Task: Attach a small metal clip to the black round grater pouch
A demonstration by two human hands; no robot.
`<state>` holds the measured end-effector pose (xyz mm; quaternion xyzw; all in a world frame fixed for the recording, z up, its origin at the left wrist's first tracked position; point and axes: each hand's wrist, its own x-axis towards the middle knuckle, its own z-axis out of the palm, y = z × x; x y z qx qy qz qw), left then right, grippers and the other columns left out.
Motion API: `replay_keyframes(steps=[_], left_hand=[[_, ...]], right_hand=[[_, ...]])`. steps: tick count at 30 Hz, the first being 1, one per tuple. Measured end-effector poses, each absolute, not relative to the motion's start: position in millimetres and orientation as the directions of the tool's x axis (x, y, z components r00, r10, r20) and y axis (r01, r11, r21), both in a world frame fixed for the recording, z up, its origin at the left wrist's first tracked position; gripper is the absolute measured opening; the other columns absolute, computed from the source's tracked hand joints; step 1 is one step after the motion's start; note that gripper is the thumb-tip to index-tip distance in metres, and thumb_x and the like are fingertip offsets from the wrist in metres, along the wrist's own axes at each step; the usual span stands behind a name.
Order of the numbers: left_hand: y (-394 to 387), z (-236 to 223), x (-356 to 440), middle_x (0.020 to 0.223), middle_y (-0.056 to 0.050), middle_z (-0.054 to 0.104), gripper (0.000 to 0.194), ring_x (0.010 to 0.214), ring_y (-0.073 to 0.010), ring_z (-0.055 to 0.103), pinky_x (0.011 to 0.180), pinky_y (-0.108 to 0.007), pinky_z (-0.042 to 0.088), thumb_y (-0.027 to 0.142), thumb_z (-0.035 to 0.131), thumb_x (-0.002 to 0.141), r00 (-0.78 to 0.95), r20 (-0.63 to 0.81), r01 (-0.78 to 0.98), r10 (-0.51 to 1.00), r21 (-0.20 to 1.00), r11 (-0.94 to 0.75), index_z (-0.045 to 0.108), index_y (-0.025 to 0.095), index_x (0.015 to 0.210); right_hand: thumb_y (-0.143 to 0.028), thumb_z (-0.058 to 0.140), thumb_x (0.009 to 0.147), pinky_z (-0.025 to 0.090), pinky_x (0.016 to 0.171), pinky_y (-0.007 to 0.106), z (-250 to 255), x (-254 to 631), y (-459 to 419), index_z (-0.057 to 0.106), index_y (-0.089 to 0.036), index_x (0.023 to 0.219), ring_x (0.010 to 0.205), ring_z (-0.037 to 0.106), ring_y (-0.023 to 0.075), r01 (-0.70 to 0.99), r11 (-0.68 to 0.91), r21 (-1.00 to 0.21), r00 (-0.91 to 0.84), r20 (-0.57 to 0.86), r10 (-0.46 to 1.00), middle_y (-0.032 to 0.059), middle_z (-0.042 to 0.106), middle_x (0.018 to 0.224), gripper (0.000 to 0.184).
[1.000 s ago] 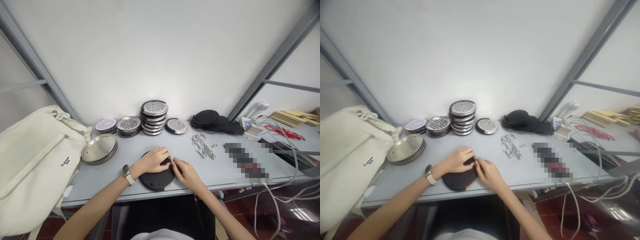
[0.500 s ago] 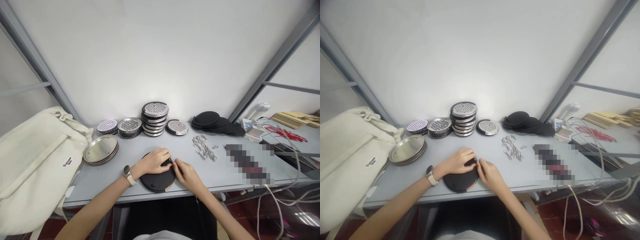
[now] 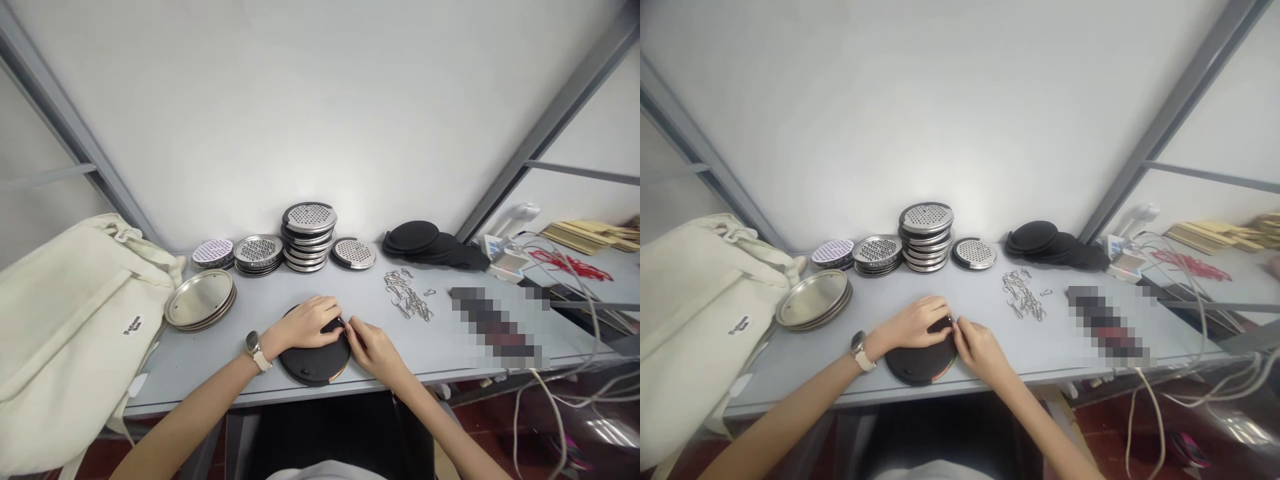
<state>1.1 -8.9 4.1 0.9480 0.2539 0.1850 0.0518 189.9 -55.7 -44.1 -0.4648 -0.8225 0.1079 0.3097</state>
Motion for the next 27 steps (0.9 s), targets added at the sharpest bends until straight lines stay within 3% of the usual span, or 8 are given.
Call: replay_keyframes(steps=[27], left_hand=[[-8.5, 2.3, 0.0, 0.086, -0.004, 0.052, 0.011, 0.080, -0.0179, 0.051, 0.075, -0.030, 0.042, 0.027, 0.050, 0.087, 0.792, 0.324, 0.461, 0.517, 0.237, -0.855, 0.048, 0.017, 0.087]], right_hand=[[-0.024, 0.033, 0.095, 0.032, 0.050, 0.024, -37.4, 188.8, -56.1, 0.039, -0.022, 0.072, 0.049, 0.044, 0.0126, 0.687, 0.537, -0.490, -0.408, 0.351, 0.843, -0.0025, 0.047, 0.058, 0.024]])
